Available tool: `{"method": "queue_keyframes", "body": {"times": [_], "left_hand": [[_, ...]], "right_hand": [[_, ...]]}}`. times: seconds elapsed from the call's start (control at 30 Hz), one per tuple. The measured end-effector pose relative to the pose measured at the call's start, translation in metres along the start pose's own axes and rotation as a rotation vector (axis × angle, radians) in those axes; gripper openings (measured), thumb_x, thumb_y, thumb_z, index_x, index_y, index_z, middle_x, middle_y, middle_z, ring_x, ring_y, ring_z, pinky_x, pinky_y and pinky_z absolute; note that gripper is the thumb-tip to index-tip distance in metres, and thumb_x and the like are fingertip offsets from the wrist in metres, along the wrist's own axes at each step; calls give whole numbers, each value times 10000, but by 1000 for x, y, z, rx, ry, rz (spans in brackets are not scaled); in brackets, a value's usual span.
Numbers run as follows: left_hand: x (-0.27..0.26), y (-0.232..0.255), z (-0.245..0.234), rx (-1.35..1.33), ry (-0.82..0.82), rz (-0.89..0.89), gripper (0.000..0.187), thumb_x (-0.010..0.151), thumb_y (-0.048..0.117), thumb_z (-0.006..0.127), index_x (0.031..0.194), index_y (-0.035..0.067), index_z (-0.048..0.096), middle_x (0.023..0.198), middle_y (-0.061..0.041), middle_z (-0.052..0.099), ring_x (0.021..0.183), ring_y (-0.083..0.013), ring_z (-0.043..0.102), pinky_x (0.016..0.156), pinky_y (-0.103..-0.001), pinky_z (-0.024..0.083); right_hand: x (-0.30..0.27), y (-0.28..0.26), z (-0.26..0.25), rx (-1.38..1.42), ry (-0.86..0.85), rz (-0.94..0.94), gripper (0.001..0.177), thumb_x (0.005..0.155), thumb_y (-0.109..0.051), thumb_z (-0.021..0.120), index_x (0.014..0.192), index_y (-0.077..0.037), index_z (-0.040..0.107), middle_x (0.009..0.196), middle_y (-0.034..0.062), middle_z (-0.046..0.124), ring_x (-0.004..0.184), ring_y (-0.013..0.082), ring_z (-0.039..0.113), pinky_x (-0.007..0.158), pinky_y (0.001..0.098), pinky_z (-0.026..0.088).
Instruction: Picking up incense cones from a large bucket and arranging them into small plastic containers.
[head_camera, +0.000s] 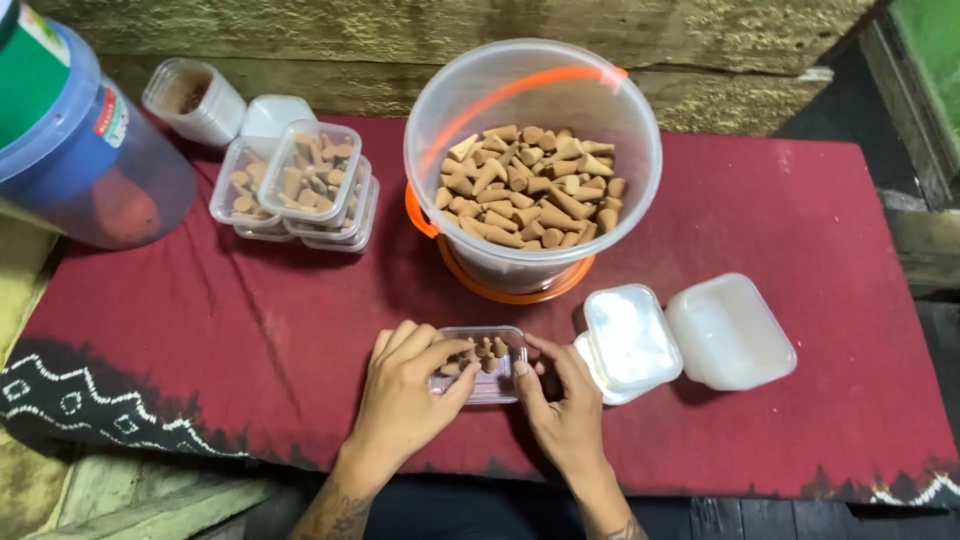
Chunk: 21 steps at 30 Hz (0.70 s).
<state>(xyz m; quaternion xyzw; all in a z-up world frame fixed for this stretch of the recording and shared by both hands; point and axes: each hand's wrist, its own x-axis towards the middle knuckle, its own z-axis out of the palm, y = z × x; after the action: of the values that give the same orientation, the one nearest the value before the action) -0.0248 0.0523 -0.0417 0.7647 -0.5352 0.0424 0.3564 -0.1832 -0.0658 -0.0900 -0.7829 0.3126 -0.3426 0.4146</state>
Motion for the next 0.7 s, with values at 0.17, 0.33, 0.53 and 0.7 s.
{"method": "queue_keyframes", "body": {"times": [0.17, 0.33, 0.53, 0.7], "left_hand": [[-14, -5, -5, -44, 123, -113, 146, 822, 143, 762, 963, 178, 777, 814, 70, 663, 777, -175, 560, 730, -337, 416], [-26, -8, -5, -58, 111, -180, 121, 837, 194, 753, 954, 178, 781, 849, 50, 669, 823, -194, 578, 729, -358, 433], [-24, -9, -5, -127, 60, -248, 132, 840, 202, 757, 960, 152, 782, 814, 45, 615, 834, -184, 563, 779, -356, 462], [-21, -10, -6, -126, 85, -190, 122, 834, 184, 752, 947, 142, 769, 851, 35, 654, 833, -210, 588, 739, -374, 474]], "right_hand": [[2, 2, 1, -7, -8, 7, 298, 942, -224, 691, 1212, -104, 728, 977, 14, 696, 840, 115, 659, 835, 257, 523], [-1, 3, 3, -42, 38, -81, 274, 934, -200, 712, 1180, -82, 734, 1001, 52, 701, 913, 166, 649, 836, 286, 507], [7, -5, 2, -166, 12, -203, 281, 882, -161, 785, 1155, -106, 753, 906, 51, 557, 858, 162, 565, 797, 263, 504], [23, -25, 1, -381, -183, -275, 231, 880, -303, 780, 1074, -178, 772, 797, 15, 558, 827, 234, 522, 796, 365, 415]]}}
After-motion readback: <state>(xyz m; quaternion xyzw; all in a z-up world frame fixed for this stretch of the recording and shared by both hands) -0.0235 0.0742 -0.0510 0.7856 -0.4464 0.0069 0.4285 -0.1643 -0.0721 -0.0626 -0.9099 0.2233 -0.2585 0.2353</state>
